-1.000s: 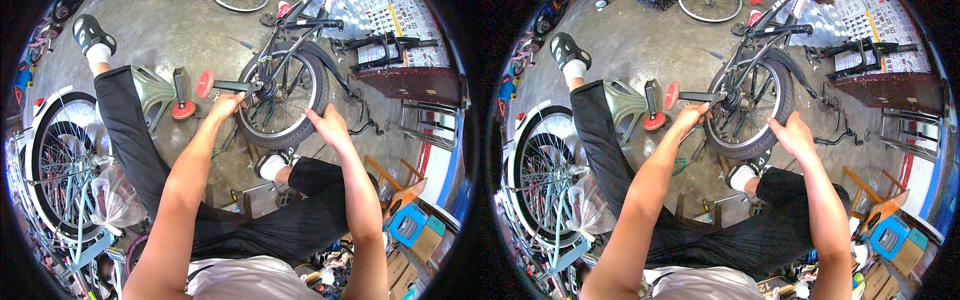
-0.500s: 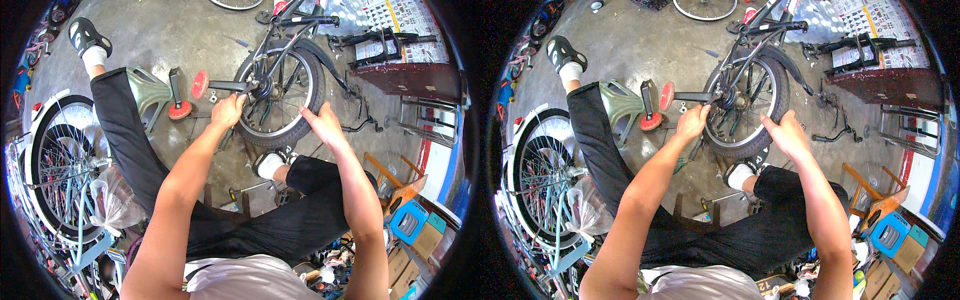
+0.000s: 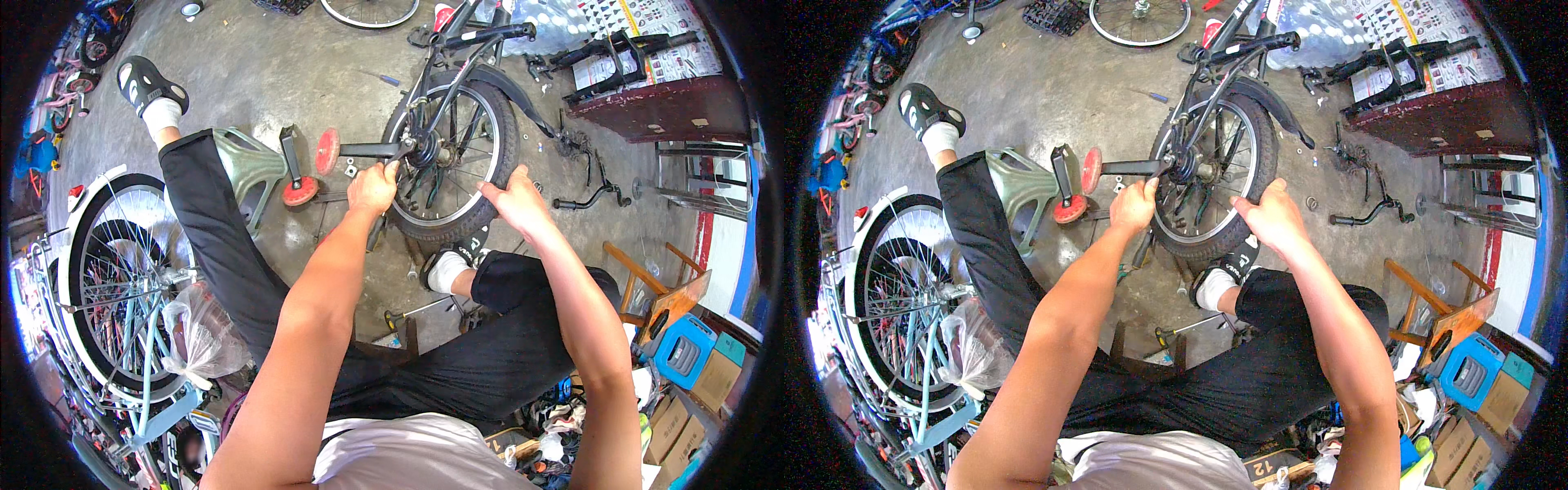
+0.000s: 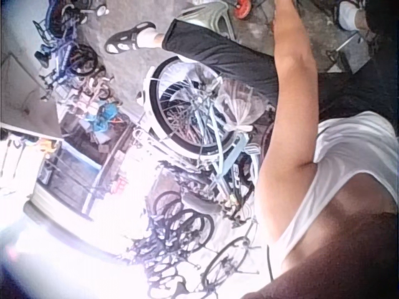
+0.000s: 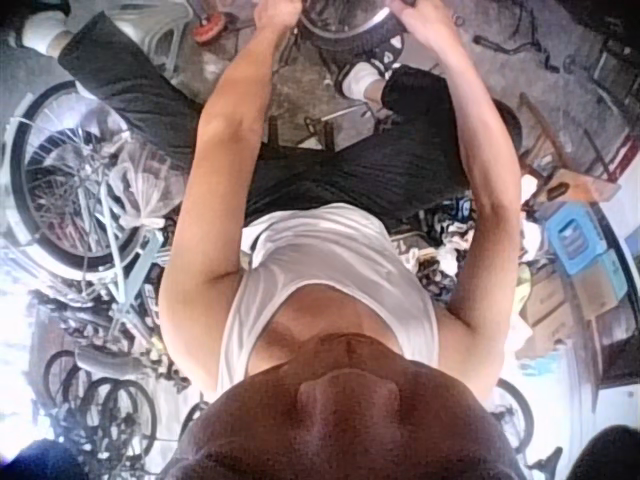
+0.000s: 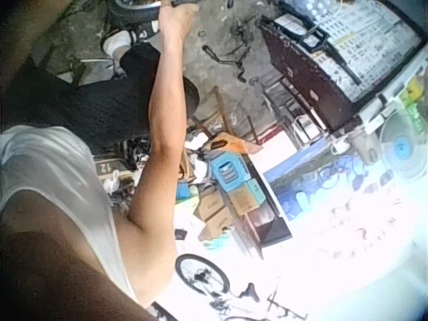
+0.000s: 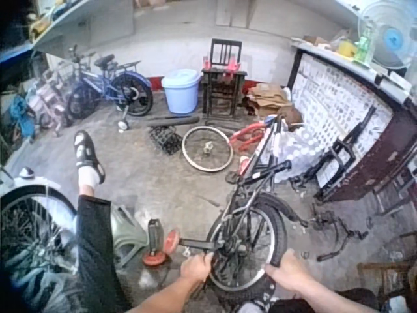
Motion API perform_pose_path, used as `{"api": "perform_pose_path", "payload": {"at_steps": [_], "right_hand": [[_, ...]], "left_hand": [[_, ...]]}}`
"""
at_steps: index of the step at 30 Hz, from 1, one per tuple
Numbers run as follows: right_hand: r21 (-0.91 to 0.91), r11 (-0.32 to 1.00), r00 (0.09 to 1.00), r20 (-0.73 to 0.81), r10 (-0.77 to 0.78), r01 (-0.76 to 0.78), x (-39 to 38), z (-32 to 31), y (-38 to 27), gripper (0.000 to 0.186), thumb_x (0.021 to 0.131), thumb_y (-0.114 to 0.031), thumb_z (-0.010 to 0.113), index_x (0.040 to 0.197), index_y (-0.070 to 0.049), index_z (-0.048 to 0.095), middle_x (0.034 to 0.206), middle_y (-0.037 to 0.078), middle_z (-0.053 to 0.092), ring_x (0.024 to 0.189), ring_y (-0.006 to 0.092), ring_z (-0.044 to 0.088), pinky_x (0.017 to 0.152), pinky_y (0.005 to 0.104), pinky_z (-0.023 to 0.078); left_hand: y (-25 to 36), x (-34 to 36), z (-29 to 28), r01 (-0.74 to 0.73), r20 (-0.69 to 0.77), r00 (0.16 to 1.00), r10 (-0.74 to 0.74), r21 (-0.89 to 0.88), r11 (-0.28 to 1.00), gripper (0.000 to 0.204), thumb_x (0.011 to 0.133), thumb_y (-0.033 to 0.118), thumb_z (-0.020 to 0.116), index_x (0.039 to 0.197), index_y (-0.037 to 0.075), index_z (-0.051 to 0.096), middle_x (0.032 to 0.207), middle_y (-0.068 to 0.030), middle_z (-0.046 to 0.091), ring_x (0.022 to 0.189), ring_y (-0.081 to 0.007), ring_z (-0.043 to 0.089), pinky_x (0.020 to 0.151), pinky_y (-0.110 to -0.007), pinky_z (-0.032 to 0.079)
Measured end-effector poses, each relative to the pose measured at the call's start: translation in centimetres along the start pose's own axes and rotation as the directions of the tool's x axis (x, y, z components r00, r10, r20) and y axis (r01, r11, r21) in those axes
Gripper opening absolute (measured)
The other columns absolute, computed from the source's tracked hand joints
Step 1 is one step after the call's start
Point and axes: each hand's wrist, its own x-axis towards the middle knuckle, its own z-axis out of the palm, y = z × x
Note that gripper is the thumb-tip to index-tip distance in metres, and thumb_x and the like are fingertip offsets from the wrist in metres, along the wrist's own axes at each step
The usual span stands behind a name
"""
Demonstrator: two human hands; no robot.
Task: The person handles small metal components by hand, threads a nut onto a bolt, and uses a wrench to tighten hardware on the rear axle of a bicycle frame.
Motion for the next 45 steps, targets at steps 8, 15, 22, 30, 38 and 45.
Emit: {"api": "perform_pose_path", "payload": {"at_steps": [8, 15, 22, 30, 38, 45], "right_hand": [[-0.033, 0.999, 1.000, -0.017, -0.007, 0.006, -0.2, 0.3, -0.1, 0.073, 0.090, -0.041, 0.075, 0.121, 0.017, 0.044, 0.110, 0.038, 0.068, 0.110, 0.0467, 0.069, 0.097, 0.0478, 0.053], [0.285, 0.958, 0.999, 0.036, 0.001, -0.012, 0.3, -0.8, -0.2, 0.071, 0.090, -0.047, 0.075, 0.126, 0.008, 0.050, 0.106, 0.023, 0.072, 0.095, 0.0351, 0.074, 0.078, 0.0429, 0.060], [0.540, 0.832, 0.987, 0.152, 0.056, -0.130, 0.8, -1.1, -0.4, 0.055, 0.090, -0.047, 0.077, 0.122, -0.006, 0.062, 0.099, 0.007, 0.073, 0.079, 0.0181, 0.072, 0.067, 0.0349, 0.060], [0.938, 0.347, 1.000, -0.007, 0.025, -0.002, 2.5, 2.9, 0.9, 0.038, 0.091, -0.026, 0.079, 0.118, -0.005, 0.062, 0.095, 0.010, 0.074, 0.084, 0.0193, 0.070, 0.076, 0.0357, 0.059], [0.977, 0.189, 0.993, 0.109, -0.040, -0.100, 3.7, 3.0, 2.2, 0.035, 0.088, -0.022, 0.079, 0.111, -0.005, 0.060, 0.089, 0.011, 0.069, 0.070, 0.0212, 0.067, 0.066, 0.0365, 0.059], [0.970, 0.241, 0.996, -0.043, 0.076, 0.024, 2.1, 5.0, -1.4, 0.024, 0.084, -0.012, 0.073, 0.101, -0.007, 0.057, 0.074, 0.005, 0.062, 0.059, 0.0180, 0.060, 0.055, 0.0329, 0.051]], "left_hand": [[0.6, -0.3, -0.1, 0.056, 0.002, 0.998, -0.056, 0.001, 0.998, 0.063, 0.106, 0.060, 0.038, 0.106, 0.006, 0.072, 0.104, -0.0271, 0.072, 0.107, -0.0473, 0.067, 0.093, -0.058, 0.051], [-1.5, 0.7, 0.0, -0.097, 0.025, 0.995, 0.098, -0.032, 0.995, 0.066, 0.106, 0.060, 0.038, 0.100, 0.003, 0.070, 0.101, -0.0290, 0.071, 0.103, -0.0483, 0.066, 0.089, -0.059, 0.049], [-1.7, 0.3, 1.6, -0.186, -0.151, 0.973, 0.176, -0.054, 0.981, 0.055, 0.107, 0.051, 0.043, 0.093, 0.002, 0.062, 0.087, -0.0294, 0.069, 0.088, -0.0505, 0.067, 0.079, -0.061, 0.050], [-0.9, 0.6, 1.8, -0.188, -0.164, 0.969, 0.186, 0.000, 0.982, 0.052, 0.108, 0.049, 0.043, 0.095, 0.003, 0.063, 0.084, -0.0288, 0.070, 0.086, -0.0500, 0.069, 0.077, -0.061, 0.052], [-0.5, 0.4, 1.1, -0.171, -0.151, 0.972, 0.179, 0.068, 0.983, 0.054, 0.106, 0.051, 0.044, 0.092, 0.003, 0.066, 0.083, -0.0295, 0.070, 0.083, -0.0500, 0.069, 0.076, -0.060, 0.053], [-1.4, 0.3, 2.0, -0.082, -0.202, 0.976, 0.079, -0.009, 0.997, 0.052, 0.106, 0.050, 0.044, 0.097, 0.004, 0.068, 0.088, -0.0292, 0.071, 0.088, -0.0516, 0.068, 0.079, -0.061, 0.053]]}}
